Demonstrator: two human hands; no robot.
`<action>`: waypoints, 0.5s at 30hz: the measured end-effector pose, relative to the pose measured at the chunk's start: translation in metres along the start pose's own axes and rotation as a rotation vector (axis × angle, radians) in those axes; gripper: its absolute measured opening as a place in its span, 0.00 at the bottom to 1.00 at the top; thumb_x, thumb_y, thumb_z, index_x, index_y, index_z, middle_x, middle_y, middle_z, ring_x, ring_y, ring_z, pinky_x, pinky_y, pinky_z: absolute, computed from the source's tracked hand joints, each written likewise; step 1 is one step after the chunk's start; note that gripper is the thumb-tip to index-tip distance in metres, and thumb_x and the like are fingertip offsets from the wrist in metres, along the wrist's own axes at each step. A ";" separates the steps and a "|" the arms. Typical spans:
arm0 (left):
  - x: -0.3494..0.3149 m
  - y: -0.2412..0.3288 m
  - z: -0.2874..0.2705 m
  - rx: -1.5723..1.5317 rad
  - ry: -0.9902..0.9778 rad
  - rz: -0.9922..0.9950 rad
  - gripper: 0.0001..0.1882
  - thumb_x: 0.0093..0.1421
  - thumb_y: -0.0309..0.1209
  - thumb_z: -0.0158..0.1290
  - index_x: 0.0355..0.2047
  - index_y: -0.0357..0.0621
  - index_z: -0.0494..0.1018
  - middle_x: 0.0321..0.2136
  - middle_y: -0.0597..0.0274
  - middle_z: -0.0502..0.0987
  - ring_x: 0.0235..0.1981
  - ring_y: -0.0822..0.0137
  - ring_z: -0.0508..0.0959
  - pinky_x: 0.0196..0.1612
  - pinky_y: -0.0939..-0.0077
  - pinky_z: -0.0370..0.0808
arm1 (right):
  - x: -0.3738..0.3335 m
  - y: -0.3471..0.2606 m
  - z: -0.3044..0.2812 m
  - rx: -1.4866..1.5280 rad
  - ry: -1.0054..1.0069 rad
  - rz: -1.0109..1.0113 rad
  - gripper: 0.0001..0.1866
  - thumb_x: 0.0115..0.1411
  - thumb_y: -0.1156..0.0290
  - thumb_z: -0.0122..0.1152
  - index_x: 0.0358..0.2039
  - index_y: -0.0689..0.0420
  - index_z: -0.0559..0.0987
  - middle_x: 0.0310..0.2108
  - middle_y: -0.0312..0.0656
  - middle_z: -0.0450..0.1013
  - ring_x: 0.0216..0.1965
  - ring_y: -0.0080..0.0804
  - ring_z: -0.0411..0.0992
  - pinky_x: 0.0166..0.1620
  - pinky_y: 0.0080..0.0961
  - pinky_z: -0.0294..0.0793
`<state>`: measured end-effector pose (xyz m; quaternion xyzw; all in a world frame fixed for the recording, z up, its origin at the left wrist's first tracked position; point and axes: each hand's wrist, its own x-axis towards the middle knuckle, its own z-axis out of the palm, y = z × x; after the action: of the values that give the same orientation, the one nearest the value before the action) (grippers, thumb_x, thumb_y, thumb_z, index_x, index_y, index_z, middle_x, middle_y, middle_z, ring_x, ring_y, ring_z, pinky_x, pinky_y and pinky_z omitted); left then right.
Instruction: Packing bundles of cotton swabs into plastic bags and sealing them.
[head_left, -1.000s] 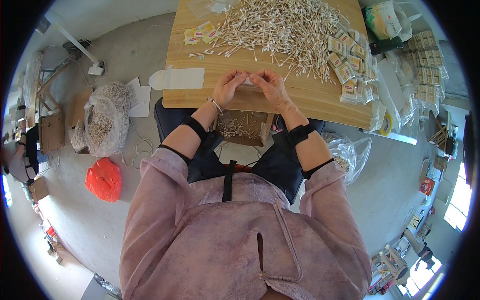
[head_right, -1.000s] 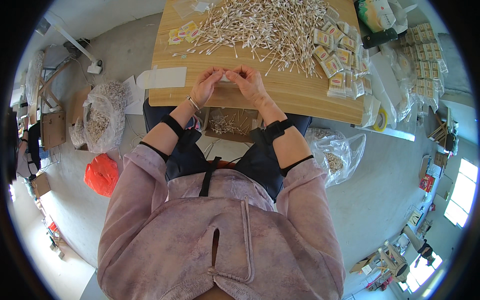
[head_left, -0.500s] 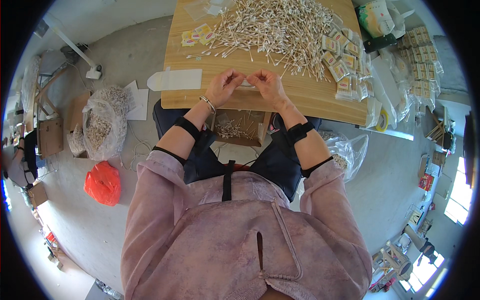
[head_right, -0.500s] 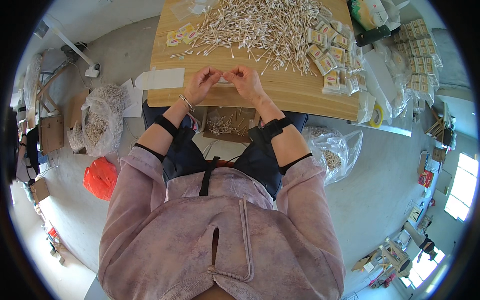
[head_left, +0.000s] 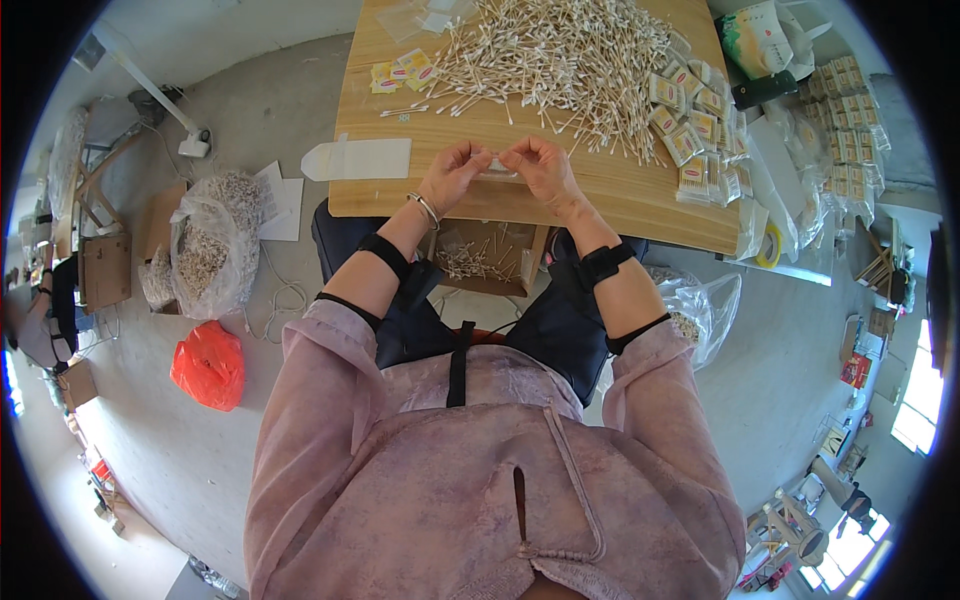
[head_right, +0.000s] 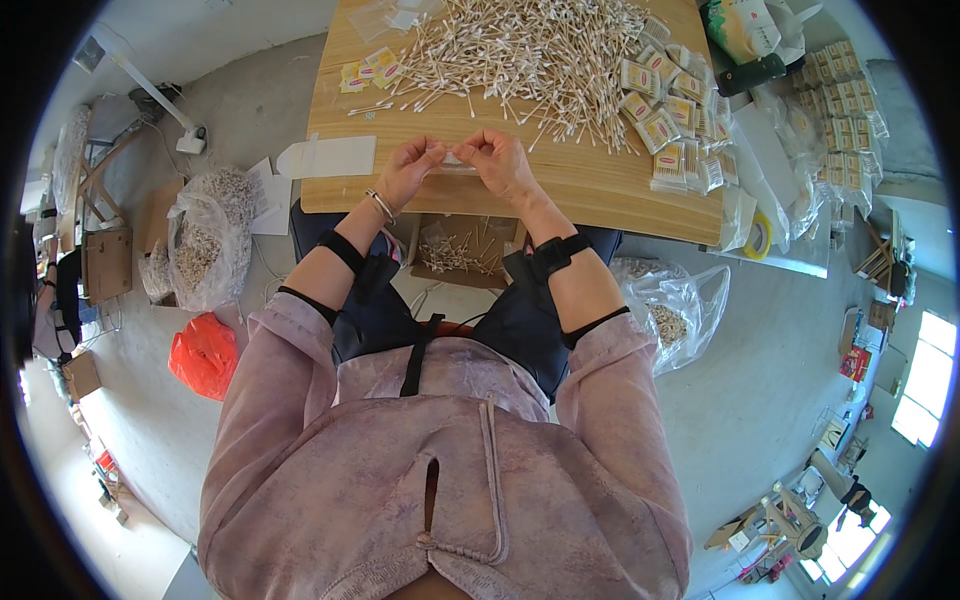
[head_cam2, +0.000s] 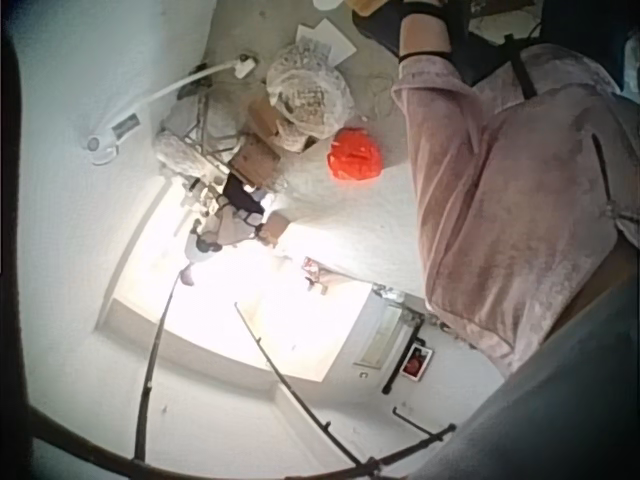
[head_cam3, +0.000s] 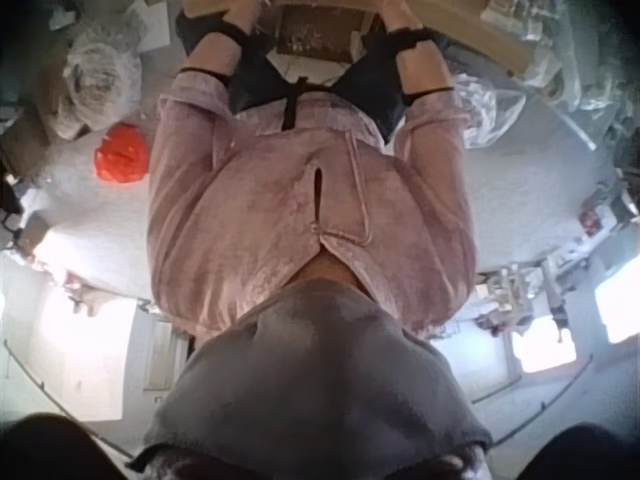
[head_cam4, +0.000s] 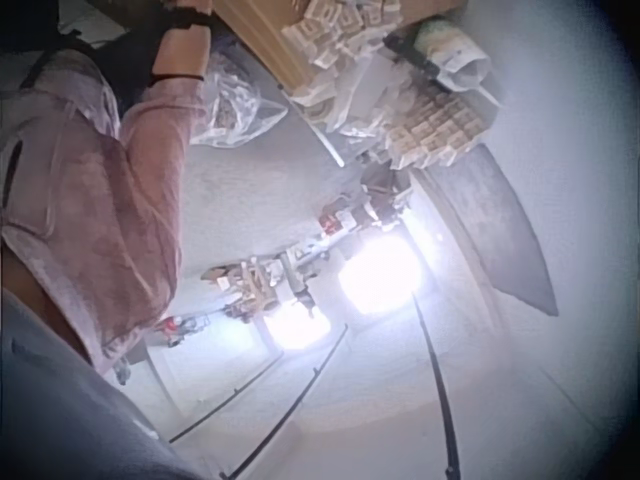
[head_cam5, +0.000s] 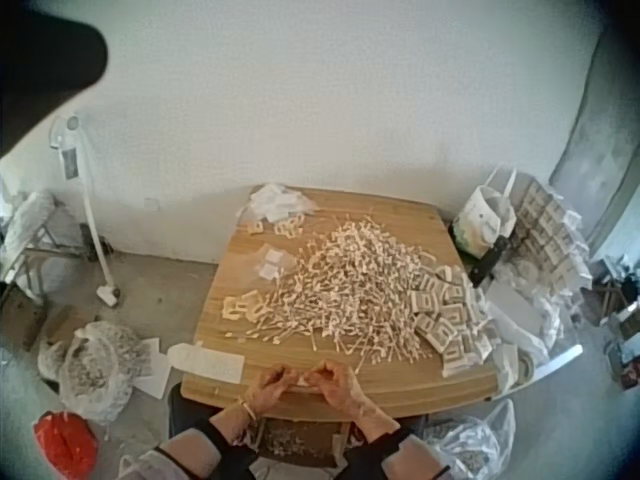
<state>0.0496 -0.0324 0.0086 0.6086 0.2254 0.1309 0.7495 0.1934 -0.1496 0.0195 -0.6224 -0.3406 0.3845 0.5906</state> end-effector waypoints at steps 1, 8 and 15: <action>0.001 0.000 0.000 0.002 0.000 0.006 0.10 0.63 0.35 0.49 0.37 0.41 0.72 0.28 0.75 0.70 0.31 0.83 0.66 0.37 0.88 0.64 | 0.001 -0.001 -0.001 -0.001 0.000 -0.006 0.09 0.55 0.68 0.64 0.30 0.61 0.79 0.24 0.33 0.75 0.25 0.12 0.66 0.29 0.13 0.67; 0.000 0.004 0.007 -0.089 0.043 0.015 0.07 0.61 0.31 0.52 0.36 0.41 0.72 0.29 0.73 0.73 0.31 0.82 0.70 0.37 0.87 0.67 | -0.002 -0.008 -0.004 -0.089 -0.001 0.011 0.09 0.55 0.68 0.64 0.30 0.61 0.78 0.25 0.33 0.75 0.26 0.13 0.67 0.30 0.14 0.67; -0.001 -0.004 0.002 -0.019 0.054 0.064 0.07 0.60 0.29 0.53 0.36 0.40 0.71 0.29 0.71 0.75 0.30 0.82 0.71 0.35 0.87 0.68 | -0.010 -0.037 0.006 -0.334 -0.023 0.121 0.11 0.53 0.69 0.66 0.33 0.63 0.80 0.25 0.35 0.76 0.29 0.16 0.70 0.35 0.15 0.70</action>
<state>0.0496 -0.0358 0.0057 0.6046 0.2249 0.1734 0.7442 0.1846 -0.1531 0.0567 -0.7270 -0.3681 0.3645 0.4507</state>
